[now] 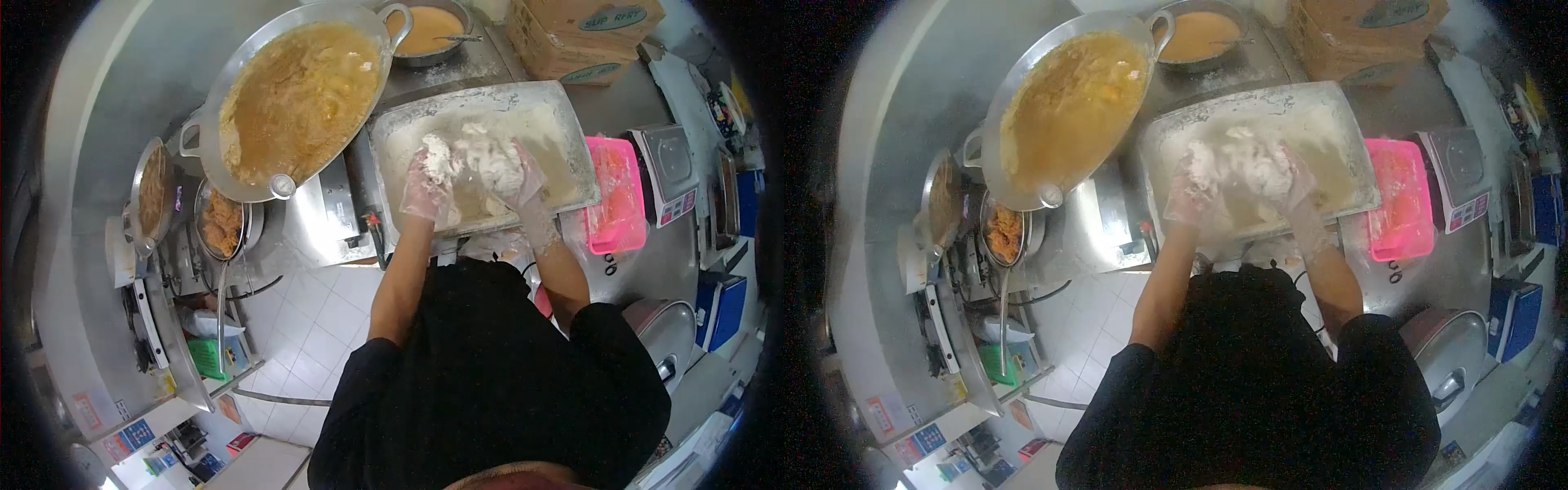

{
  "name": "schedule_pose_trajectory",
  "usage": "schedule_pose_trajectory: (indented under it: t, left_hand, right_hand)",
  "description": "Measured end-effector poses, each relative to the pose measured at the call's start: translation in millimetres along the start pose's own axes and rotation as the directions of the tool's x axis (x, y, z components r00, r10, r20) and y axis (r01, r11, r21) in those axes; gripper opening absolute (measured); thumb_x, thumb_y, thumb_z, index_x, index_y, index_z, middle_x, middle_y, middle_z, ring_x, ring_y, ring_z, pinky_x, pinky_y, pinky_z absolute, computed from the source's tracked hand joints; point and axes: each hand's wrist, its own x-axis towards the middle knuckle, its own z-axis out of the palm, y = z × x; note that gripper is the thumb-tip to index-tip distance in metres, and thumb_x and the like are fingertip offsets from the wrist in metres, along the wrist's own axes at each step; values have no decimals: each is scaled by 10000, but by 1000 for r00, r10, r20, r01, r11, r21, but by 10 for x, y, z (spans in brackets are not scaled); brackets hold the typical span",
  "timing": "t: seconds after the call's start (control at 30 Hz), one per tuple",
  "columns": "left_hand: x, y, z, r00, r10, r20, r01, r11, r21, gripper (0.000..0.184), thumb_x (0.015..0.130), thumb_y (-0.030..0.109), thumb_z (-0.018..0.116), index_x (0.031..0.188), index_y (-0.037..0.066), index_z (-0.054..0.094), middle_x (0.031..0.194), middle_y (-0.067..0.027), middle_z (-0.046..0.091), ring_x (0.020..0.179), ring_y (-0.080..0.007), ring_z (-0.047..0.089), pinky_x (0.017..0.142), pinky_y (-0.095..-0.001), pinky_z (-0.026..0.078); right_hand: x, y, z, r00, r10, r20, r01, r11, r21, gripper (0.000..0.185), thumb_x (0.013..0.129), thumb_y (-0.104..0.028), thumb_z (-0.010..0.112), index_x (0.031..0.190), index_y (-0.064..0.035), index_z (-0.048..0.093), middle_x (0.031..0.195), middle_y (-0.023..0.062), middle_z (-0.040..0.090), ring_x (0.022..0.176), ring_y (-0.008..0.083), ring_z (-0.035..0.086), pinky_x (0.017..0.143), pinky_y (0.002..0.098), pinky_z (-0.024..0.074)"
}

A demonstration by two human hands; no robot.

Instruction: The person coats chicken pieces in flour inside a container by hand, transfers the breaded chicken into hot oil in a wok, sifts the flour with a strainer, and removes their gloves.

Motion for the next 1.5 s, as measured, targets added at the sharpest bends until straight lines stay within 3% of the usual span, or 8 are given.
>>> schedule_pose_trajectory:
  t: [0.4,0.57,0.7,0.97,1.17,1.3,1.43,1.5]
  left_hand:
    - [-357,-190,196,957,226,-180,-135,900,415,289,864,191,558,1095,18,558,1012,-107,637,926,-250,629,791,-351,525]
    - [-628,71,881,810,559,178,-251,55,967,356,784,214,636,1050,-9,557,993,-161,628,906,-285,611,798,-369,488]
    - [-746,629,1623,586,622,519,-4,-639,770,362,783,279,636,1024,15,583,978,-215,622,940,-335,595,813,-401,475]
    - [-331,2215,1512,872,316,374,201,-928,315,344,795,340,596,989,62,658,1051,-207,617,993,-339,594,844,-398,483]
    - [-521,2363,1637,950,310,37,308,-950,61,289,801,151,541,1057,62,642,1005,-155,649,952,-263,627,794,-363,511]
    - [-531,2589,1862,813,269,516,203,-962,182,232,799,179,548,953,38,649,965,-181,643,916,-307,625,784,-392,505]
    - [-952,1710,2754,705,270,656,84,-950,301,216,801,189,546,883,17,647,913,-200,641,865,-338,629,758,-409,503]
    - [-1120,1017,3029,718,364,593,30,-868,496,199,803,169,533,879,27,650,905,-197,642,868,-337,627,764,-409,503]
  right_hand:
    - [63,-422,321,989,131,74,-133,991,18,482,930,-325,441,1315,-35,424,1281,106,506,1064,222,554,947,373,444]
    - [572,-1594,896,860,509,-15,-468,802,372,449,932,-257,468,1304,-9,429,1281,106,504,1142,199,512,983,300,402]
    - [1277,-1976,1225,975,98,200,-13,921,-390,413,927,-282,495,1285,-77,483,1297,82,500,1222,207,443,1014,305,346]
    - [2339,-1612,2548,587,144,797,801,40,-597,340,813,-333,578,982,-45,644,973,170,637,892,306,623,772,407,484]
    - [2576,-1242,2621,529,300,794,848,-156,-506,327,751,-352,600,893,-61,650,932,149,650,860,311,623,726,426,488]
    - [2651,-1465,2405,256,-216,942,945,-151,-292,362,809,-367,558,1021,-84,634,995,141,631,904,286,607,759,401,482]
    - [2023,-2361,1850,688,-59,724,668,441,-599,432,844,-417,525,1113,-81,567,1126,129,567,1051,260,540,916,377,423]
    - [1803,-2649,1635,324,-296,898,935,-45,-352,216,844,-189,488,953,-37,597,949,134,603,936,299,554,855,386,437]
